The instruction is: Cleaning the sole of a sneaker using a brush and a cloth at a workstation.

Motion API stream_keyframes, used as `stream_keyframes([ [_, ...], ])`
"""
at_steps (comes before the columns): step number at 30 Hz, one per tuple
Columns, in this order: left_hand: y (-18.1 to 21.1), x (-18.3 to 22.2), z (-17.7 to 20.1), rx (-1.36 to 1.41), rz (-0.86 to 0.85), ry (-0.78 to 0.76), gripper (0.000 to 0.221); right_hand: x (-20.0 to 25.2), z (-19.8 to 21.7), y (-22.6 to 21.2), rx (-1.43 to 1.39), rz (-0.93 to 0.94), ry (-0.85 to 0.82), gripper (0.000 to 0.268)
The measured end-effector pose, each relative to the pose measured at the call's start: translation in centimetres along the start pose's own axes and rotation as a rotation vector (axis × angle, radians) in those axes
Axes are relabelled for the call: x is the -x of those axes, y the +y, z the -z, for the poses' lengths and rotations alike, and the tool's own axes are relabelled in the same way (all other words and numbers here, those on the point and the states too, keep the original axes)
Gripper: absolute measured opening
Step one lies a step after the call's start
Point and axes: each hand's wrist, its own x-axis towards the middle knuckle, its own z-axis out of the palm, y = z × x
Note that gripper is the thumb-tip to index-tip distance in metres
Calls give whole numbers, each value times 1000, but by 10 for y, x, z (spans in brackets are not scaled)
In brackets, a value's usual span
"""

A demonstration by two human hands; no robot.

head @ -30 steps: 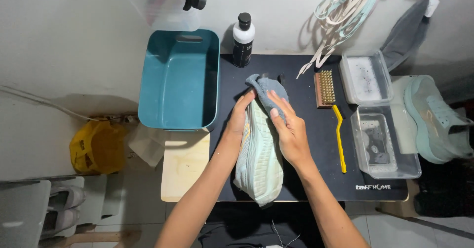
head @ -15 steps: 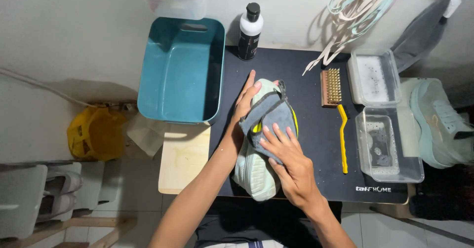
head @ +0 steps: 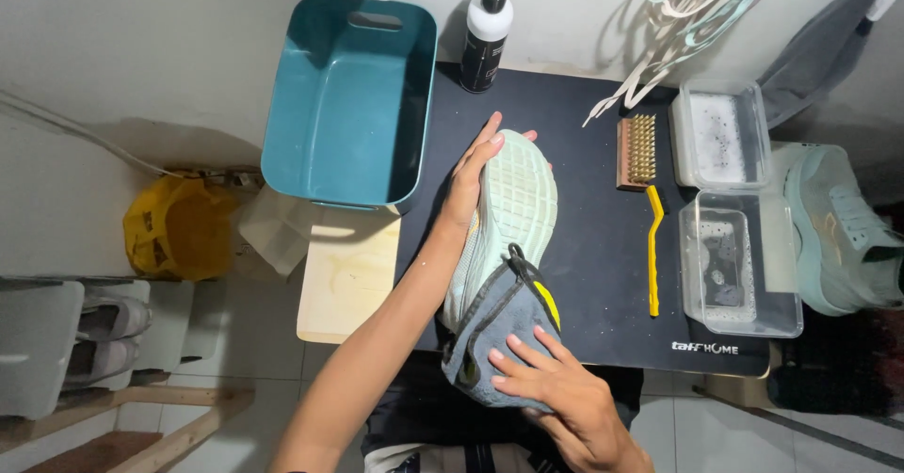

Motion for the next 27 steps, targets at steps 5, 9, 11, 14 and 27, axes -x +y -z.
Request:
stream_keyframes([
  [5,4,1,3,47,274,-103,74,34,31,35,-661,-367,233,34],
  [9,2,-3,11,86,374,-211,68,42,63,55,-1078,-661,874,53],
  [11,1,-4,13,96,378,-235,70,10,74,30,-990,-631,926,55],
  [14,1,-5,17,88,377,-270,70,-29,74,1,-815,-546,962,64],
  [27,-8,-13,22,15,200,-164,62,-63,-11,16,197,-1,239,51],
])
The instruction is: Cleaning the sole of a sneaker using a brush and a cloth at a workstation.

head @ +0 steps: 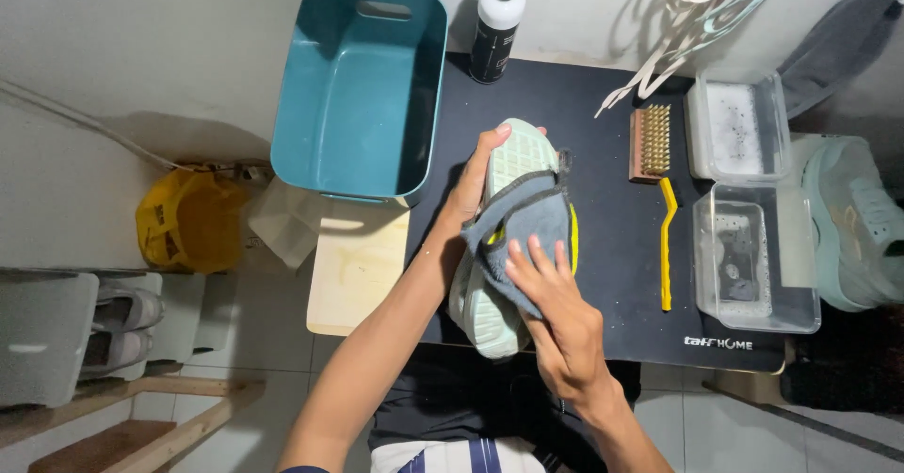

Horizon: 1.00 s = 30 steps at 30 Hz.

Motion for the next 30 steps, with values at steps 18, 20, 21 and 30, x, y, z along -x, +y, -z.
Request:
stream_keyframes([
  [18,13,21,-26,64,302,-185,71,-22,81,8,-742,-439,908,53],
  [20,14,23,-29,41,307,-164,71,-32,71,15,-634,-409,881,50],
  [21,15,22,-31,19,311,-144,71,-38,66,19,-527,-377,852,47],
  [30,-15,5,-10,-127,187,71,62,-69,14,36,123,60,189,45],
])
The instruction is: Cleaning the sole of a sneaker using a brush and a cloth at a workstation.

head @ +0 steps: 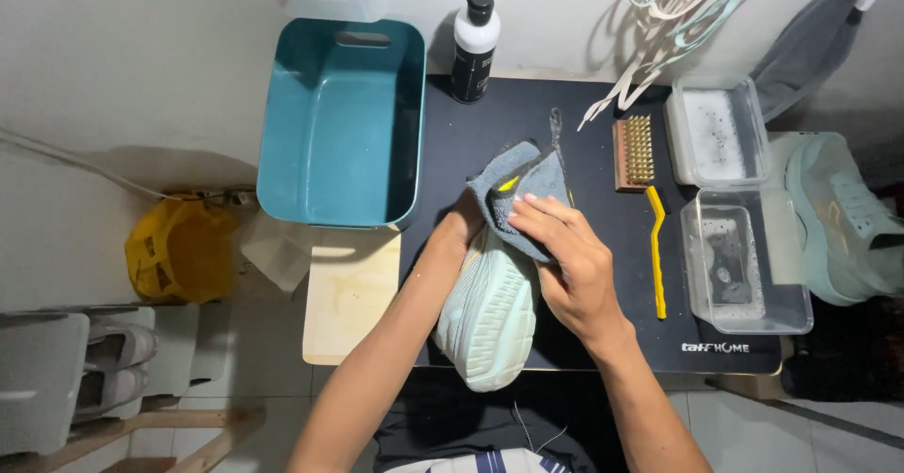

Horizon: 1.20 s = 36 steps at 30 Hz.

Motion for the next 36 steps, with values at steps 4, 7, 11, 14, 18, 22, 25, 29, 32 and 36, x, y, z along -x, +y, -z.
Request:
stream_keyframes([
  [4,0,0,-4,-62,-39,94,57,4,5,-4,114,26,5,41],
  [7,2,6,-6,-126,-83,195,53,10,11,-5,160,-21,-9,45],
  [11,18,24,-29,-226,-88,288,52,24,21,-5,229,-92,-29,45],
  [14,23,38,-44,-250,-42,282,54,34,32,0,250,-157,-42,42],
  [18,39,61,-69,-85,-27,203,61,35,52,-8,263,-321,-68,38],
  [22,30,47,-51,20,-47,160,62,29,66,-1,188,-468,11,36],
  [25,30,52,-53,51,-22,127,61,25,65,0,133,-579,137,37],
  [29,0,-23,38,-209,-144,83,57,6,37,-16,-5,-344,93,39],
  [32,-5,-35,50,-442,-198,112,63,8,7,-14,46,-57,-29,46],
  [36,11,-2,6,-469,-115,237,73,20,6,-15,151,-5,-66,57],
])
